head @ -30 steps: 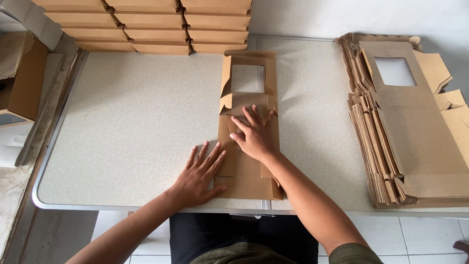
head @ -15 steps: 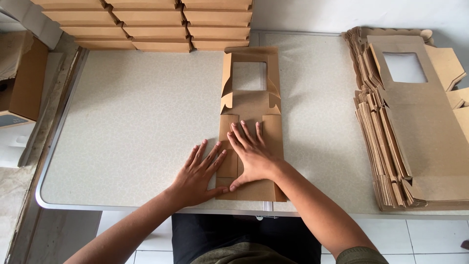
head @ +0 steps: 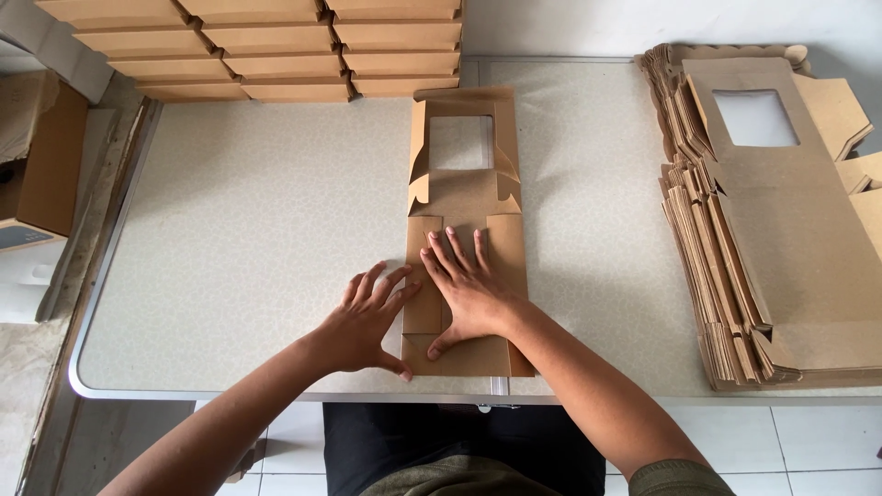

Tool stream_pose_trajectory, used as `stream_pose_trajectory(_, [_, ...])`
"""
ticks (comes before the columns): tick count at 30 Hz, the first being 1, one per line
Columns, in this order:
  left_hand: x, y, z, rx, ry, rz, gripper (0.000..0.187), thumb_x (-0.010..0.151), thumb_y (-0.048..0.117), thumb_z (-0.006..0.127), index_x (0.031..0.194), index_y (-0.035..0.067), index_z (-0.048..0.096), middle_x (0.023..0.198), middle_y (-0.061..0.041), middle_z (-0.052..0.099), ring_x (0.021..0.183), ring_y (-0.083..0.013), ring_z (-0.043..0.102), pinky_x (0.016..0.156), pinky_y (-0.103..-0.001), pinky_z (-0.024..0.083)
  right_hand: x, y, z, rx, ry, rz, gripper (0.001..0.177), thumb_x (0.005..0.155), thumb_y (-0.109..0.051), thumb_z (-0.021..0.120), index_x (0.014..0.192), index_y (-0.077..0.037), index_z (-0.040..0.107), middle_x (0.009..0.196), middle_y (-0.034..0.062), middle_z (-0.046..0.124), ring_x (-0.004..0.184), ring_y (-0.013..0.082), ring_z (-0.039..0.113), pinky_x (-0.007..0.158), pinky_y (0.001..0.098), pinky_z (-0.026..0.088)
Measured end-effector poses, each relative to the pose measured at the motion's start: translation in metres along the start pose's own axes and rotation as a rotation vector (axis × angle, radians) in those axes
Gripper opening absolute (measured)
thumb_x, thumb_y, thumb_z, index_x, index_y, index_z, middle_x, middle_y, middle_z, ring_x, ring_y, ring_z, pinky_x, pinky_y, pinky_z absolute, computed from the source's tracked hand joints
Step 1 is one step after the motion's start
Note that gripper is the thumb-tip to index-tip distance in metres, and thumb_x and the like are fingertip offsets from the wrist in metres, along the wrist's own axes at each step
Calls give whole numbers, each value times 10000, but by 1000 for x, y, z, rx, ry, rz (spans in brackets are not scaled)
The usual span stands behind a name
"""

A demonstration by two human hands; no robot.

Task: Assembling a cardboard box with a transparent window by folding and tucking tabs.

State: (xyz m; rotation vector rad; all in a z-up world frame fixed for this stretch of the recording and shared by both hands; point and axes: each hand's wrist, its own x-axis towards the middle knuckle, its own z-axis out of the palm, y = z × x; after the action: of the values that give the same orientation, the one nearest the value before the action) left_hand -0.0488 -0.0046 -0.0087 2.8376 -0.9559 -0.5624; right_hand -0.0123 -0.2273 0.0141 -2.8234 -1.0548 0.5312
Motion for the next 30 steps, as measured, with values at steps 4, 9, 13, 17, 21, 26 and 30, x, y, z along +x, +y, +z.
stream_pose_trajectory(4, [4, 6, -12, -6, -43, -32, 1398, 484, 913, 757, 1549, 184, 221, 1617, -121, 160, 1499, -454, 137, 1227, -548, 176, 1, 1, 3, 3, -13, 2, 1600, 450, -1034, 573, 1604, -1, 171, 1685, 254, 63, 1541, 473, -29, 1179, 697, -82])
stream_pose_trajectory(9, [14, 14, -32, -20, -179, -65, 1338, 514, 817, 827, 1508, 157, 223, 1567, -164, 168, 1453, -455, 171, 1176, -500, 222, 1, 3, 8, -82, -6, -14, 1586, 469, -1047, 508, 1608, -4, 145, 1684, 252, 62, 1539, 480, -39, 1183, 703, -77])
stream_pose_trajectory(13, [29, 7, -27, 41, -189, -68, 1336, 484, 801, 842, 1493, 155, 252, 1515, -154, 219, 1381, -406, 252, 1131, -438, 283, 1, 2, 8, -107, -9, -9, 1574, 474, -1047, 497, 1605, -5, 159, 1681, 250, 80, 1541, 475, -28, 1181, 703, -76])
stream_pose_trajectory(17, [33, 3, -32, 80, -174, 6, 1280, 456, 775, 842, 1440, 139, 327, 1392, -129, 342, 1288, -359, 368, 1081, -423, 342, 1, 2, 8, -123, -23, -15, 1563, 484, -1044, 477, 1605, -8, 139, 1681, 247, 70, 1538, 482, -40, 1180, 714, -75])
stream_pose_trajectory(21, [32, -2, -40, 81, -98, 132, 1123, 431, 819, 734, 1275, 129, 466, 1251, -115, 460, 1168, -317, 494, 997, -397, 436, 2, 3, 8, -147, -18, -11, 1556, 492, -1052, 450, 1608, -15, 134, 1683, 247, 60, 1535, 487, -52, 1177, 719, -58])
stream_pose_trajectory(26, [33, -6, -47, 2, -67, 168, 1070, 515, 765, 746, 1350, 150, 480, 1281, -142, 506, 1182, -323, 539, 1009, -408, 465, 1, 2, 7, -139, -24, -6, 1539, 501, -1041, 462, 1612, -26, 138, 1685, 243, 73, 1541, 478, -43, 1178, 718, -62])
stream_pose_trajectory(30, [35, -10, -55, -111, -111, 173, 966, 606, 628, 808, 1403, 175, 502, 1374, -166, 504, 1177, -347, 561, 1009, -429, 469, -2, -2, 1, -117, -39, 9, 1502, 525, -1016, 493, 1620, -56, 127, 1692, 224, 69, 1548, 459, -39, 1197, 701, -56])
